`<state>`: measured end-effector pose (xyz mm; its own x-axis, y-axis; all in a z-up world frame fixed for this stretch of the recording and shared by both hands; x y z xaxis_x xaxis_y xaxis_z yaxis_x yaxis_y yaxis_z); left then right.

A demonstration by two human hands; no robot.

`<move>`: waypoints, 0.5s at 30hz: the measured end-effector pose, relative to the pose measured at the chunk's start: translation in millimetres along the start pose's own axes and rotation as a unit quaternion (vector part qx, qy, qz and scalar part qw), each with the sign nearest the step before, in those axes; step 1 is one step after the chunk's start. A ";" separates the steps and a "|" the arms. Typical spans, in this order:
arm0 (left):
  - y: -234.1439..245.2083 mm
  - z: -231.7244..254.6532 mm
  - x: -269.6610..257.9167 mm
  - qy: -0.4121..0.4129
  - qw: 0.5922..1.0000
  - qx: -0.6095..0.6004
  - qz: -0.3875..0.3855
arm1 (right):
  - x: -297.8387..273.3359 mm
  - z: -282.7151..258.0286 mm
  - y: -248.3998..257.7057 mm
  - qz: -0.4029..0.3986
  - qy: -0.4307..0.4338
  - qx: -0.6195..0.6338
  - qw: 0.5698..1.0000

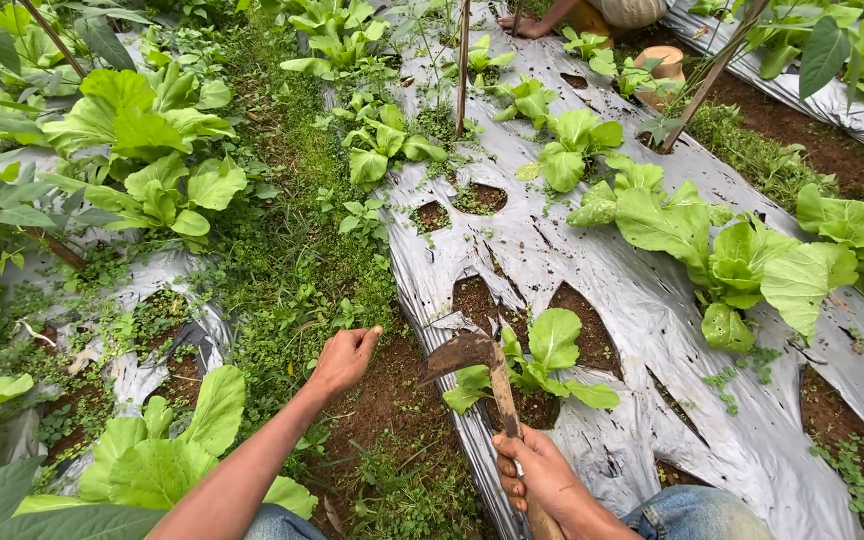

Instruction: The person uses a sickle to cut weeds growing between rows of leafy green plants in a garden. They then pull the cut weeds by hand and clear the area around the plants.

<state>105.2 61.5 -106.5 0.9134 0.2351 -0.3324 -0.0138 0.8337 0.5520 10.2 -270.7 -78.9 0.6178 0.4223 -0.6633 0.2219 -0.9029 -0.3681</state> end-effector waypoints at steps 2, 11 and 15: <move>-3.2 18.6 -21.4 0.053 0.996 0.018 -0.066 | -2.8 -7.1 -2.8 0.008 0.003 -0.013 1.000; -60.9 26.0 -81.2 0.113 0.921 0.096 -0.359 | -8.8 -10.7 6.7 0.047 0.012 0.025 0.998; -52.0 42.9 -83.0 0.077 0.900 0.270 -0.335 | -10.3 -34.1 33.0 0.106 0.105 0.103 0.983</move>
<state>47.5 -22.8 -74.8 0.5755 -0.1296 -0.8074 0.7562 0.4601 0.4652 36.9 -307.6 -62.0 0.7807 0.1810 -0.5981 -0.0726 -0.9244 -0.3745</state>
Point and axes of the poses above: each hand's wrist, its own x-axis towards the middle knuckle, its own y-axis out of the back of the hand, z = x × y, the point moved 10 cm from there along x, towards the middle knuckle, and after that the axes turned 1 degree about -z, right-handed, at the moved point
